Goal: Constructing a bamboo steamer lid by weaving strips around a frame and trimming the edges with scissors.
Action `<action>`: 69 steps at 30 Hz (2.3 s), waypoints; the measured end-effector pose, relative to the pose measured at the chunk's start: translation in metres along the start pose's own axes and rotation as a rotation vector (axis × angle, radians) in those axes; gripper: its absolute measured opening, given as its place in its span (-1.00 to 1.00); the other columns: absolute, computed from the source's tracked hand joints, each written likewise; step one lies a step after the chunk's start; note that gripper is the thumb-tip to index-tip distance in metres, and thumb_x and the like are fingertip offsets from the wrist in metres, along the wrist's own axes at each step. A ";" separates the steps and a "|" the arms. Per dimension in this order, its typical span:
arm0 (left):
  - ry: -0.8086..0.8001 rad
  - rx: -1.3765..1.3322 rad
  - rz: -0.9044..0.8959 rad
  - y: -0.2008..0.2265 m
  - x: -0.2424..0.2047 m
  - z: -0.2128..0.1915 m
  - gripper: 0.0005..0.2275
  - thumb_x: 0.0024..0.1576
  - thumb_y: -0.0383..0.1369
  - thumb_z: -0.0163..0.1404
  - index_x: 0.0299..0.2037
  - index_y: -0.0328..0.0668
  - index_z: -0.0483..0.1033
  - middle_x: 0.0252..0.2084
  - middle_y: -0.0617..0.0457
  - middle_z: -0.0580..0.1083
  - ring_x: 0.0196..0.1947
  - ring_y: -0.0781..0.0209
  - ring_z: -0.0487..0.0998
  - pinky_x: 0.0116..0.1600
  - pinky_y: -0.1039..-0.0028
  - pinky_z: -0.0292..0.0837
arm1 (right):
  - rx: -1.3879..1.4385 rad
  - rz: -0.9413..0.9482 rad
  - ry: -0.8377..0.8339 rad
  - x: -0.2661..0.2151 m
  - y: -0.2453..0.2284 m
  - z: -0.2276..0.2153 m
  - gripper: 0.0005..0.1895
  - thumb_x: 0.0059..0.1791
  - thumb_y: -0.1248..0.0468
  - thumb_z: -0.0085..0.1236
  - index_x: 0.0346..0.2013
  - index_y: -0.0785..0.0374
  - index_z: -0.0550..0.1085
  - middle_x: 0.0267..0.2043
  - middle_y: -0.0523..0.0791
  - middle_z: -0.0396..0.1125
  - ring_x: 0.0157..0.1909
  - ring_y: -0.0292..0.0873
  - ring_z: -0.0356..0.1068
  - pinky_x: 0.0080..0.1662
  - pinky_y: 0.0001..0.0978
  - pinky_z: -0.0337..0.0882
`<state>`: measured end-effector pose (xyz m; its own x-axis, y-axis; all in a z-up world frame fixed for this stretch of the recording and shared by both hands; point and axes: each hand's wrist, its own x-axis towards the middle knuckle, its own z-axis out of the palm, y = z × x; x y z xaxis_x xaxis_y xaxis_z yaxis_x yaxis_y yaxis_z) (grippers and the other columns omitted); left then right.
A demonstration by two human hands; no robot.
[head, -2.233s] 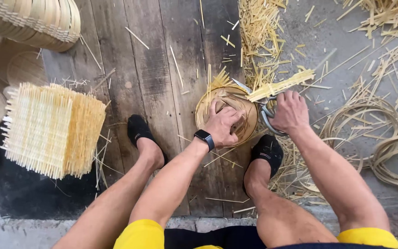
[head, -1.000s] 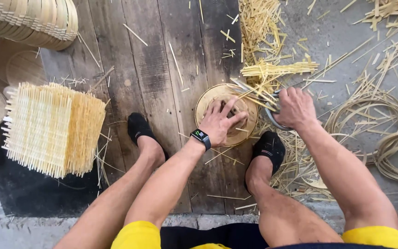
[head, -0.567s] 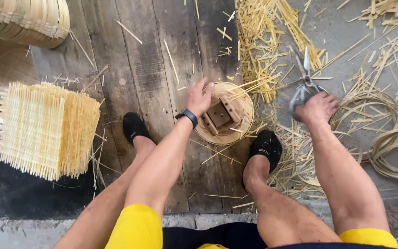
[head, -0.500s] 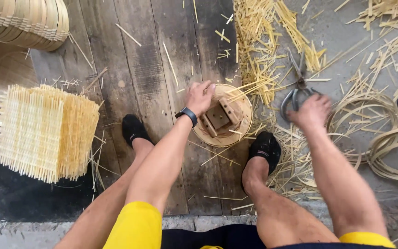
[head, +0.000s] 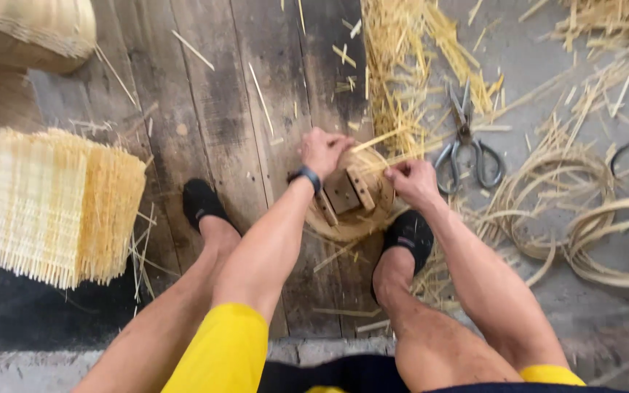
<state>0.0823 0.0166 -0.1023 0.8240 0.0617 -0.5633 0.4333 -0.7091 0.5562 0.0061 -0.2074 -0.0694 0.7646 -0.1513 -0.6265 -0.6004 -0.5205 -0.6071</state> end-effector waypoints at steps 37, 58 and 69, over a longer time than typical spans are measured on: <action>-0.137 -1.236 -0.395 -0.113 -0.143 0.008 -0.78 0.26 -0.44 0.03 0.05 -0.41 0.51 -0.02 -0.16 0.57 -0.13 0.02 0.64 -0.12 0.22 0.67 | 0.496 0.190 -0.245 -0.071 0.015 0.027 -0.60 0.05 0.14 0.17 -0.15 0.52 0.53 -0.34 0.07 0.49 -0.41 -0.07 0.50 -0.31 -0.20 0.55; 0.357 -0.635 0.221 -0.052 -0.120 -0.078 -0.50 0.32 0.07 -0.16 0.06 -0.23 0.60 -0.16 -0.18 0.65 -0.18 0.10 0.66 -0.10 0.34 0.53 | 0.976 -0.049 -0.299 -0.089 -0.017 -0.007 -0.40 -0.13 0.14 0.19 0.13 0.41 0.40 -0.03 0.02 0.43 -0.09 -0.02 0.49 -0.03 -0.09 0.53; -0.214 -1.134 -0.464 -0.212 0.002 -0.095 -0.75 0.18 -0.35 -0.13 -0.47 -0.39 0.40 -0.60 -0.25 0.49 -0.69 -0.17 0.55 -0.60 0.11 0.46 | 1.121 -0.020 -0.374 -0.081 0.019 -0.016 -0.32 -0.03 0.04 0.05 0.30 0.36 0.30 0.11 0.01 0.38 0.06 0.06 0.42 0.05 0.06 0.42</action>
<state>0.0265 0.2337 -0.1632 0.4788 -0.0468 -0.8767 0.8262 0.3619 0.4319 -0.0636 -0.2182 -0.0221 0.7722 0.2010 -0.6027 -0.6017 0.5361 -0.5921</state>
